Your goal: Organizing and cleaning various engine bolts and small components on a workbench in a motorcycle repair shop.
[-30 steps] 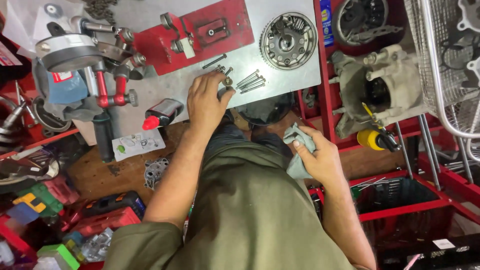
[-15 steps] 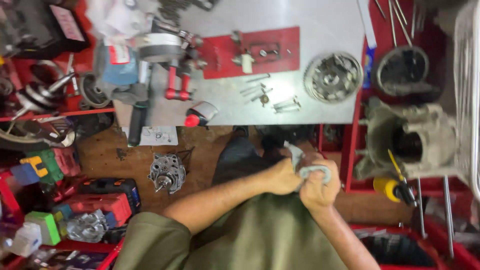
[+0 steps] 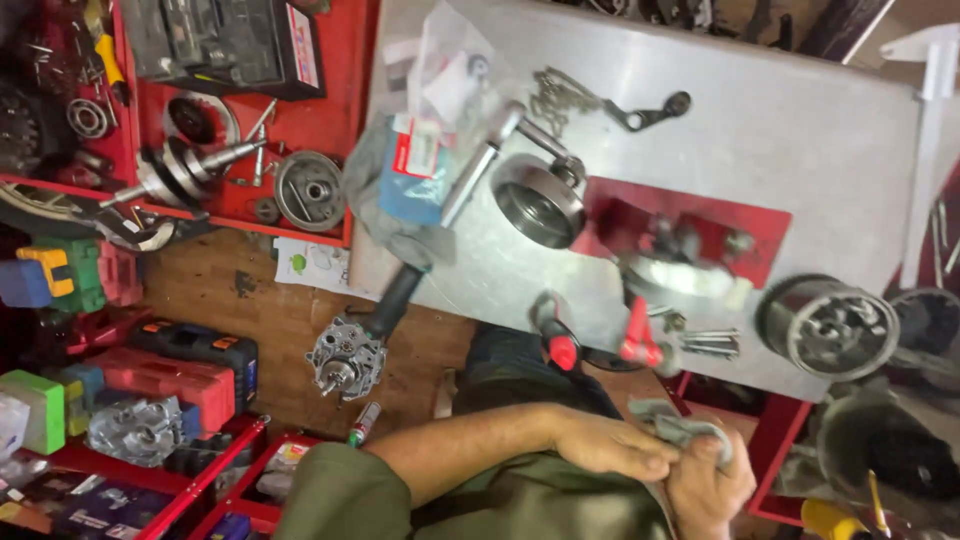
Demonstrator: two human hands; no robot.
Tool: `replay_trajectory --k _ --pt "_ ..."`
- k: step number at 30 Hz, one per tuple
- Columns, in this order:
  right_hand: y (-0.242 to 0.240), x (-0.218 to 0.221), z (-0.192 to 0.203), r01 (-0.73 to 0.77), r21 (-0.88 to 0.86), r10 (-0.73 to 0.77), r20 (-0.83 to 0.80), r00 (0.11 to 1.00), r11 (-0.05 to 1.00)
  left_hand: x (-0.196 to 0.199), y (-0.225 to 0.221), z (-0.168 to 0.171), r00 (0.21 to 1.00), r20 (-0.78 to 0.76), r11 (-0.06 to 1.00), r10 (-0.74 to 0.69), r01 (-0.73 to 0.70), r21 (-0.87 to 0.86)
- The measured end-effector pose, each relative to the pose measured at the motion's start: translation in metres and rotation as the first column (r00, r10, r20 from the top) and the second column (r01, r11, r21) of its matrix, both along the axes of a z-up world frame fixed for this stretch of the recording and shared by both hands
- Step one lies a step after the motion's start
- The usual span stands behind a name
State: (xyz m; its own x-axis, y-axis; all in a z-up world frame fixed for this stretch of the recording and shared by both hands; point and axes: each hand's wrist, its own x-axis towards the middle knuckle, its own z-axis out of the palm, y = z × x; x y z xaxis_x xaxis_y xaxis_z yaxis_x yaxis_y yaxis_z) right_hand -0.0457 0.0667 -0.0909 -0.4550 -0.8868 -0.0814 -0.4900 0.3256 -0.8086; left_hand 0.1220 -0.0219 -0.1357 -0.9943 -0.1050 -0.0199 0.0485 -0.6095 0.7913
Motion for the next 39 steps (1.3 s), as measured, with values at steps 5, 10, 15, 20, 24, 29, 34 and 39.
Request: replay_trajectory --k 5,10,15,20,24,29,34,39 --pt "-0.029 0.049 0.039 0.31 0.139 -0.323 0.081 0.943 0.941 0.071 -0.085 0.085 0.983 0.142 0.872 -0.113 0.167 -0.46" --pt "-0.036 0.026 0.045 0.239 0.679 -0.202 -0.136 0.97 0.694 0.182 -0.153 0.139 0.992 0.062 0.828 0.112 -0.059 -0.557" --pt "-0.063 0.039 0.062 0.288 0.661 -0.262 -0.141 0.955 0.693 0.228 -0.253 0.118 0.482 0.014 0.117 0.876 -0.184 -0.976" --pt "-0.045 0.039 0.048 0.257 0.621 -0.236 -0.119 0.965 0.74 0.187 -0.32 0.067 0.469 -0.012 -0.176 0.883 0.309 -0.935" --pt "-0.045 0.047 0.047 0.197 0.706 -0.265 -0.015 0.964 0.68 0.106 -0.341 0.028 0.646 0.025 -0.142 0.763 0.205 -0.969" --pt "-0.046 0.053 0.054 0.176 0.674 -0.277 0.044 0.96 0.718 0.033 -0.361 -0.008 0.683 0.039 -0.236 0.729 0.305 -0.923" --pt "-0.053 0.057 0.06 0.168 0.604 -0.313 0.142 0.939 0.779 0.013 -0.382 -0.015 0.772 0.101 -0.219 0.627 0.299 -0.929" --pt "-0.05 0.055 0.061 0.187 0.62 -0.34 0.136 0.931 0.762 0.01 -0.391 -0.012 0.831 0.076 -0.27 0.55 0.263 -0.926"
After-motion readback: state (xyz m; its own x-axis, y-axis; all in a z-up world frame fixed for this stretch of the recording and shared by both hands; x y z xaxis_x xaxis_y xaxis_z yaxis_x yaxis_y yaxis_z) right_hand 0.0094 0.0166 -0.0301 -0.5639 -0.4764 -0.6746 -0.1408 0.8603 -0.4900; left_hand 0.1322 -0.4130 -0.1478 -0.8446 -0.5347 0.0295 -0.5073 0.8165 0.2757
